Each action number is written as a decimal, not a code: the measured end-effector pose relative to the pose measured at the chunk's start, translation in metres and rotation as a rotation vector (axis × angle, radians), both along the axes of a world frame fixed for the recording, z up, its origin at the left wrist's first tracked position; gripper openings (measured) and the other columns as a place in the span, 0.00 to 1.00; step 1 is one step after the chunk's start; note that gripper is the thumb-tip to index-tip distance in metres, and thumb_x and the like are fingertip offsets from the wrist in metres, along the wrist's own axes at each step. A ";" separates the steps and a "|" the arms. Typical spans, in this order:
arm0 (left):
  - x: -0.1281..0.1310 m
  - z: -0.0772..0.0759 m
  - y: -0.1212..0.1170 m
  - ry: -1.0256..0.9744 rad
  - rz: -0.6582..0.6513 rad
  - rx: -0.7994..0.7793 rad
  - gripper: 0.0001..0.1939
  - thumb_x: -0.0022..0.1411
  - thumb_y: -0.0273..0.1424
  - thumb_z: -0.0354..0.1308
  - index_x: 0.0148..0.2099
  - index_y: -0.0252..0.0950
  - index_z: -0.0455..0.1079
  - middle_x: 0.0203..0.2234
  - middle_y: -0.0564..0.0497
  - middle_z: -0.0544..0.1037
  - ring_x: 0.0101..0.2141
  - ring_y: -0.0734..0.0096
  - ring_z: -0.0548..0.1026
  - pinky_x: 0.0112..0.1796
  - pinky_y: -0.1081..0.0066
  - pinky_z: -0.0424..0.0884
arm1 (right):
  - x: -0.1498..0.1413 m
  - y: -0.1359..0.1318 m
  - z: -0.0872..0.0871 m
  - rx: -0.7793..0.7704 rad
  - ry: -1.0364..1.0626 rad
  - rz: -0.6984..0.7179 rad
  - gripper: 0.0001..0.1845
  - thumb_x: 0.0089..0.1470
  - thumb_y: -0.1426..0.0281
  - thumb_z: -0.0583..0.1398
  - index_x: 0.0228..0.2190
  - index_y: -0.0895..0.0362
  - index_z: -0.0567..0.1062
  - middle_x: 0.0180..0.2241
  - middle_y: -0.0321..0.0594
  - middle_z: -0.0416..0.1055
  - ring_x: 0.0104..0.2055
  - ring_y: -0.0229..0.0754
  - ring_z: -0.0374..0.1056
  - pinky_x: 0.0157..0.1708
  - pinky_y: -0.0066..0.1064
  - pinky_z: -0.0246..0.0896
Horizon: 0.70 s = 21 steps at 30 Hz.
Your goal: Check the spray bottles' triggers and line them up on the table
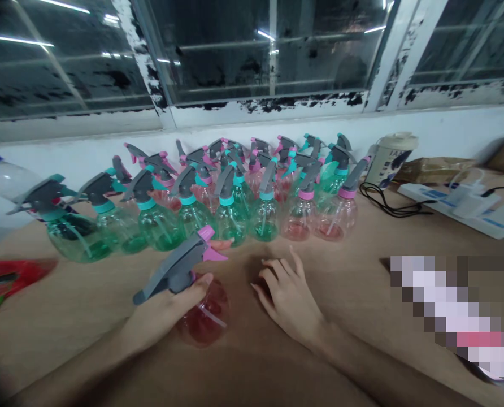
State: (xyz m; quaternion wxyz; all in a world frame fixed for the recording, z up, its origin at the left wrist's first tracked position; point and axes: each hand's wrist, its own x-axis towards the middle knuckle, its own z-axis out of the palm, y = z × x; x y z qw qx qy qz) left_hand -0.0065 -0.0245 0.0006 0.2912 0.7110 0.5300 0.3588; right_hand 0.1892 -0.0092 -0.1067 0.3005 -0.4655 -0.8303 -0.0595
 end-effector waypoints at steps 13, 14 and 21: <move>-0.005 -0.004 0.004 0.019 -0.049 -0.007 0.07 0.58 0.36 0.52 0.33 0.40 0.69 0.25 0.53 0.77 0.29 0.64 0.76 0.33 0.67 0.71 | 0.001 0.001 -0.002 -0.018 -0.009 -0.037 0.09 0.58 0.67 0.53 0.35 0.56 0.71 0.39 0.43 0.72 0.46 0.46 0.67 0.58 0.59 0.37; -0.005 -0.005 0.004 0.027 -0.042 -0.002 0.07 0.57 0.36 0.53 0.35 0.40 0.69 0.25 0.53 0.77 0.28 0.64 0.76 0.32 0.66 0.71 | 0.001 0.001 -0.002 -0.026 -0.008 -0.039 0.09 0.58 0.67 0.53 0.35 0.56 0.71 0.39 0.43 0.72 0.46 0.46 0.67 0.58 0.59 0.36; -0.001 -0.001 0.002 0.030 0.007 0.108 0.03 0.55 0.33 0.57 0.31 0.41 0.66 0.24 0.54 0.75 0.27 0.67 0.75 0.33 0.67 0.72 | 0.002 0.001 -0.002 -0.059 -0.014 -0.044 0.10 0.59 0.65 0.53 0.36 0.56 0.72 0.39 0.43 0.72 0.47 0.47 0.66 0.58 0.60 0.34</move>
